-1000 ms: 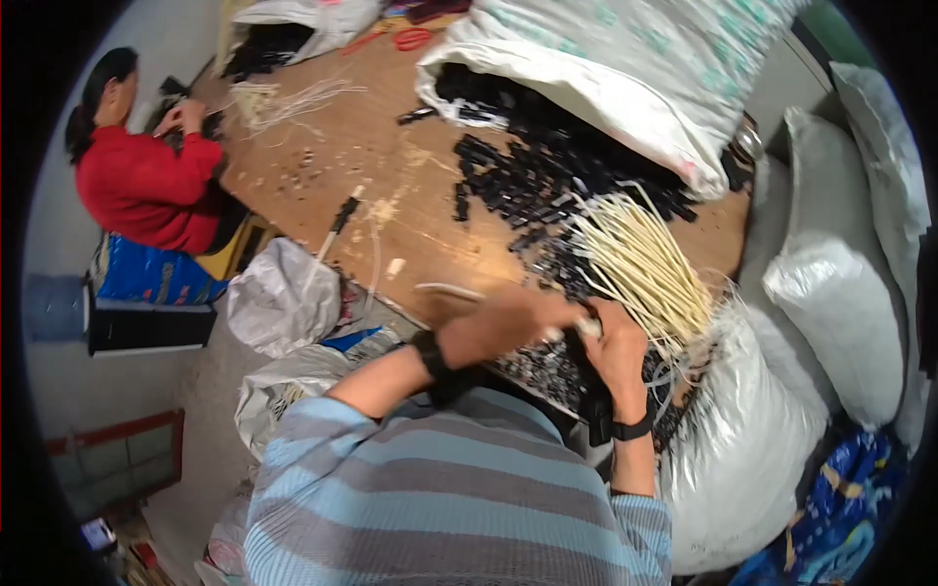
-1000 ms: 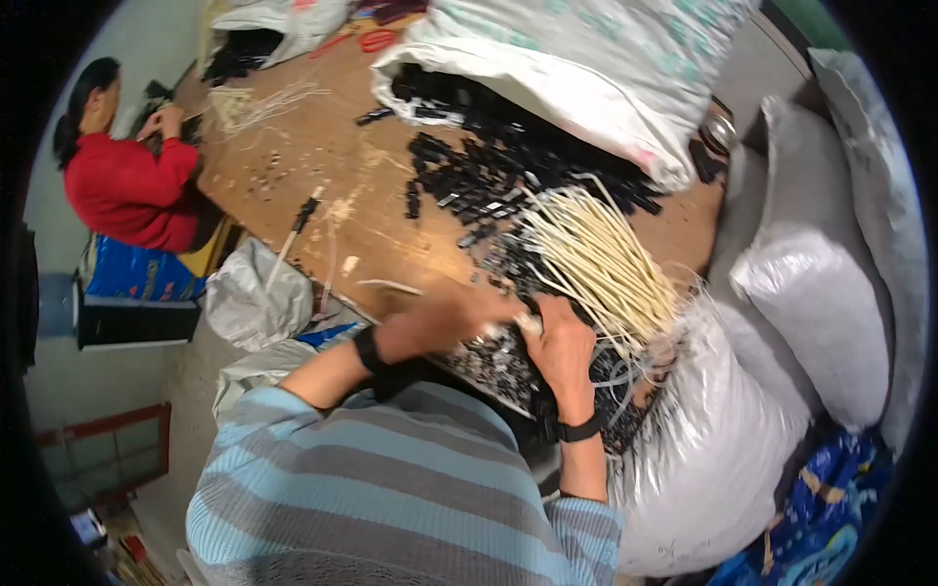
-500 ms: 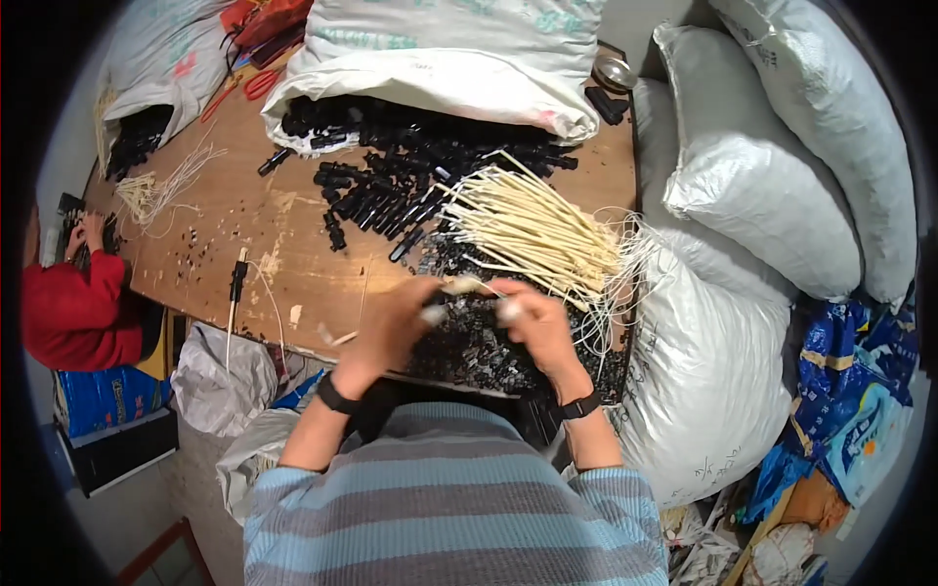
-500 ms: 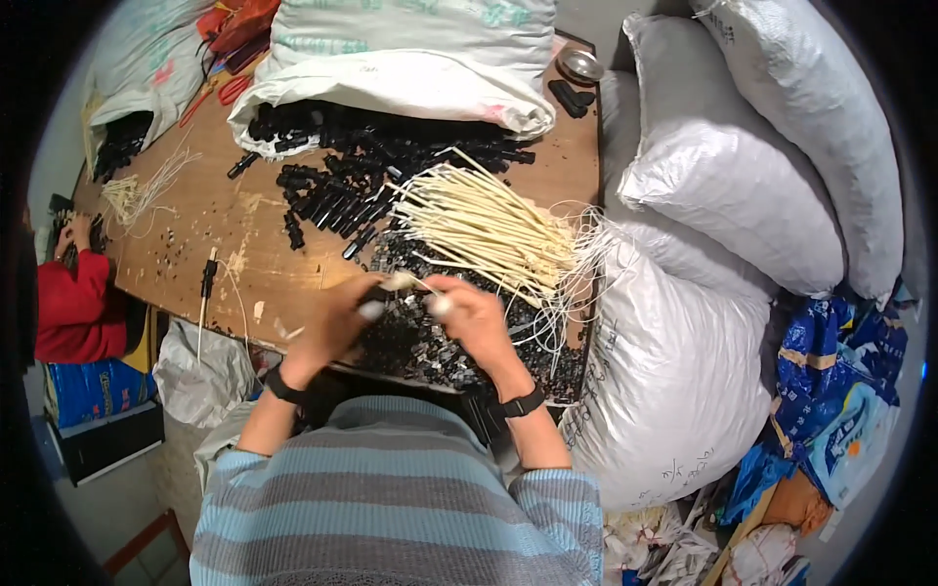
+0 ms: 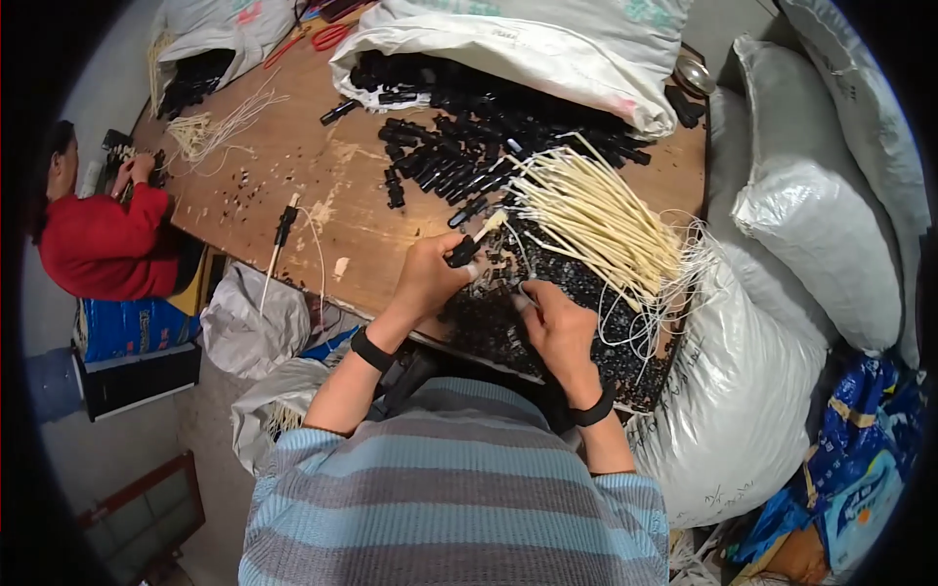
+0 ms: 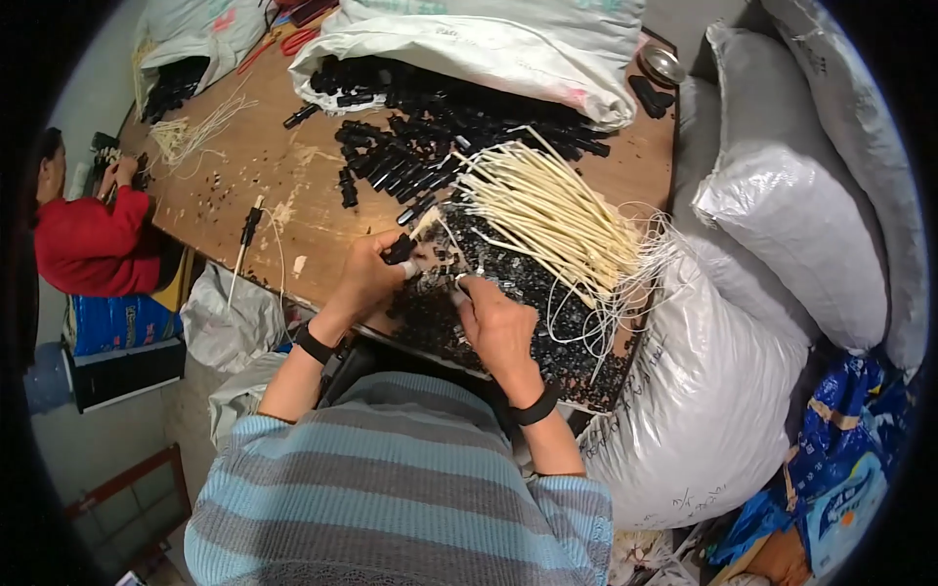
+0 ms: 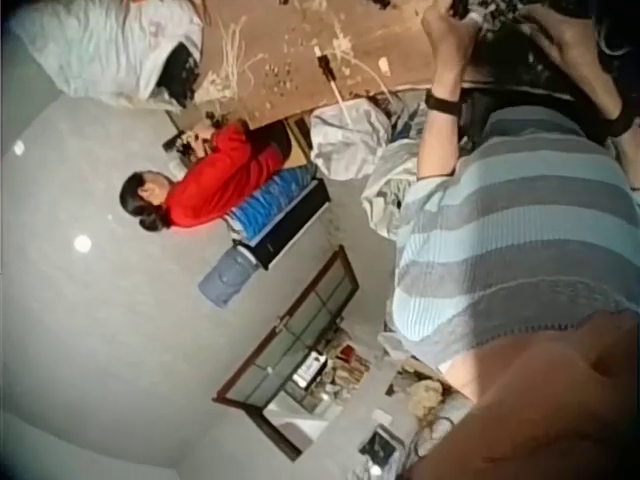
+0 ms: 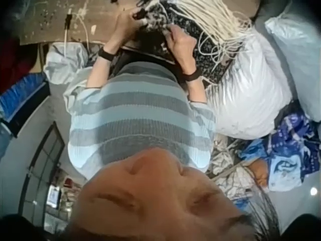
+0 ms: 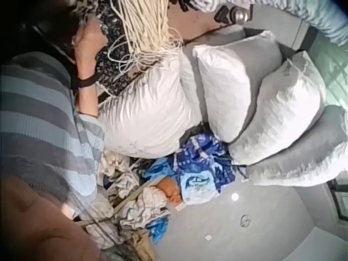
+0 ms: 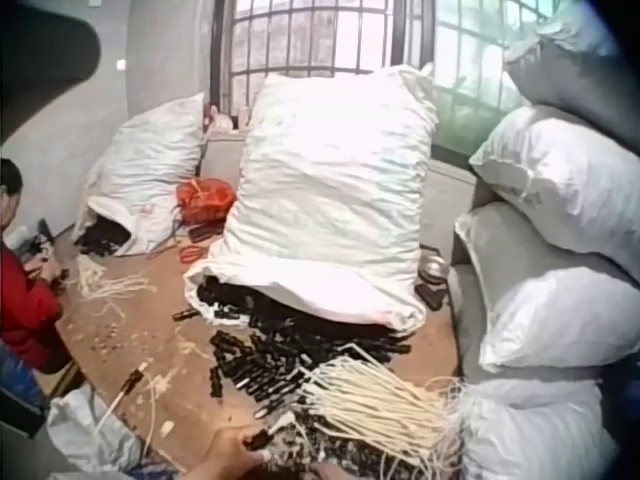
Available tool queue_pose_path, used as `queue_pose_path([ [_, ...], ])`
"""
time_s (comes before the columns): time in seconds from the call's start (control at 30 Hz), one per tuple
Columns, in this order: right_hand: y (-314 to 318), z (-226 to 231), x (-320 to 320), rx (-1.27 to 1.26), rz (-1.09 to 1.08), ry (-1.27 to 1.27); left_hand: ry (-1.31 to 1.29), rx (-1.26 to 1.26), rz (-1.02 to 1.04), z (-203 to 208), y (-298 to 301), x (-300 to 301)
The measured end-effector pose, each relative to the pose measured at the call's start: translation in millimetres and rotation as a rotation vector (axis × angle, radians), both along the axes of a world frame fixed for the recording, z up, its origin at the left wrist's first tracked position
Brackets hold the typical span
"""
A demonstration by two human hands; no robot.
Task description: The person assembles components by hand, picking up a white stick and a black connector, fitting them together, and threading a white cord through the assembly. The person repeats this process for each set of items, placing the completed assemblies onto the wooden table.
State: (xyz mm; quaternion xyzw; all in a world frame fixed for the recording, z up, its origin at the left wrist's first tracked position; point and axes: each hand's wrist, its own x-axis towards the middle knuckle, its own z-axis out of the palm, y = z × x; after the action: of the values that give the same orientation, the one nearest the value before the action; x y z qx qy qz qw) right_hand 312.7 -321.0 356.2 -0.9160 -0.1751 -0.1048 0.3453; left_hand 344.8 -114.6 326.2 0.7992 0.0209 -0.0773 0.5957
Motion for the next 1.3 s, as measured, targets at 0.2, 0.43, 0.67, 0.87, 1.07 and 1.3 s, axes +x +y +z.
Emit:
queue_pose_path([
  [0.2,6.5,-13.5,-1.6,0.114,0.087,-0.037,0.103,-0.214,-0.084,14.0,-25.4,-8.7],
  [0.43,0.9,-11.1,-0.8,0.112,-0.051,0.099,-0.229,0.301,-0.141,7.2,-16.6,-12.7],
  [0.67,3.2,-11.7,7.3,0.117,-0.045,0.049,-0.327,0.492,-0.194,17.5,-15.4,-18.4],
  [0.87,6.7,-15.1,5.1,0.106,0.003,0.113,-0.366,0.466,-0.266,16.7,-22.2,-19.7],
  [1.07,5.6,-15.4,4.1,0.194,0.104,0.176,-0.331,0.351,-0.316,13.9,-27.8,-19.9],
  [1.3,5.8,-11.8,4.6,0.056,0.147,0.132,-0.462,0.169,-0.239,20.3,-17.5,-14.3],
])
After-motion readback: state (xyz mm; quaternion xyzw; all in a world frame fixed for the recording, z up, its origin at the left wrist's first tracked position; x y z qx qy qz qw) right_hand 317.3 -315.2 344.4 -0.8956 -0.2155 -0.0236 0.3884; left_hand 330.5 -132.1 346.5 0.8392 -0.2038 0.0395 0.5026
